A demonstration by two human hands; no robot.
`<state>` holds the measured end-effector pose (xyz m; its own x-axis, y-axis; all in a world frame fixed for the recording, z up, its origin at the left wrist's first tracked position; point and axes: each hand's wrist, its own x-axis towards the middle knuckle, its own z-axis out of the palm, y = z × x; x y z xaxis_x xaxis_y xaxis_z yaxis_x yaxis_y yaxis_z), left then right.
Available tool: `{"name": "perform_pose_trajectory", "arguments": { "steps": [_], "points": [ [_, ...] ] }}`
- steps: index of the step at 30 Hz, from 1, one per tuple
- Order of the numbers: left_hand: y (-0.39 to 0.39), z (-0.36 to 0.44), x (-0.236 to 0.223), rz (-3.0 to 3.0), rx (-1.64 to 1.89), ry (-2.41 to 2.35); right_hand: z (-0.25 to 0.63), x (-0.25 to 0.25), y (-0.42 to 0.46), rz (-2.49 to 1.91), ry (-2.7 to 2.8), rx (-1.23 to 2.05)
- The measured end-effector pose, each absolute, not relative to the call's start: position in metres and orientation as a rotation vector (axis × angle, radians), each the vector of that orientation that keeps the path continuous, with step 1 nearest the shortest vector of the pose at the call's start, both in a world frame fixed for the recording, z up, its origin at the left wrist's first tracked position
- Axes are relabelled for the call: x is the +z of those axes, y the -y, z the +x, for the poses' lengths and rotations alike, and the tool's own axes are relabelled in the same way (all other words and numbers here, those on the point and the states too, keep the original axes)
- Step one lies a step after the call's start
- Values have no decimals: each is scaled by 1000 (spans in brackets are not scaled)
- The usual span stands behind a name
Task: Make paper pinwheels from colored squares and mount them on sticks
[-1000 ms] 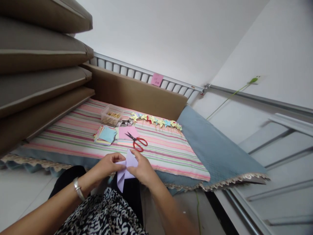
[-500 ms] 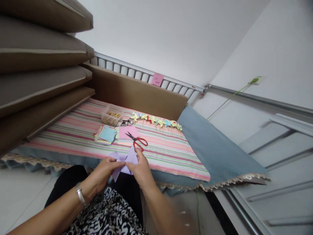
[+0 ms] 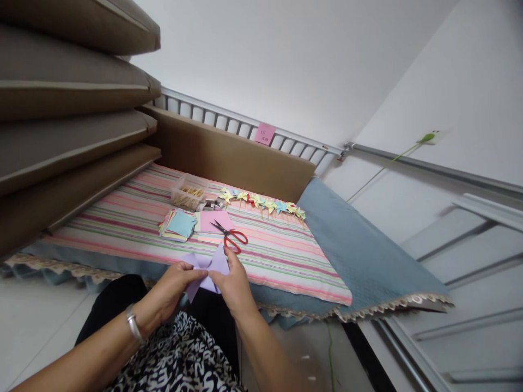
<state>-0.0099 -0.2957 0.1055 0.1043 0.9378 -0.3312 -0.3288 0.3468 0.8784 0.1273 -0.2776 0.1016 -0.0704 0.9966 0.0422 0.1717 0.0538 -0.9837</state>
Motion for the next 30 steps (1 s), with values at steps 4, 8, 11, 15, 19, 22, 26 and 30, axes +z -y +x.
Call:
{"name": "perform_pose_trajectory", "arguments": {
  "steps": [4, 8, 11, 15, 19, 22, 26, 30],
  "points": [
    [296, -11, 106, 705, 1069, -1068, 127, 103, 278, -1274, 1398, 1153],
    [296, -10, 104, 694, 1083, -1065, 125, 102, 278, -1291, 1392, 1129],
    [294, -11, 101, 699, 1096, -1066, 126, 102, 279, -1274, 1399, 1133],
    [289, -21, 98, 735, 1106, -1015, 140, 103, 285, -1164, 1511, 1099],
    [284, -33, 94, 758, 1084, -1024, 164, 105, 298, -1016, 1789, 777],
    [281, -36, 90, 771, 1062, -1004, 177, 109, 302, -943, 2009, 596],
    [281, -33, 88, 798, 1042, -995, 180, 116, 297, -902, 2081, 600],
    [283, -31, 92, 824, 1014, -1037, 176, 123, 290, -932, 2032, 777]
  ]
}}
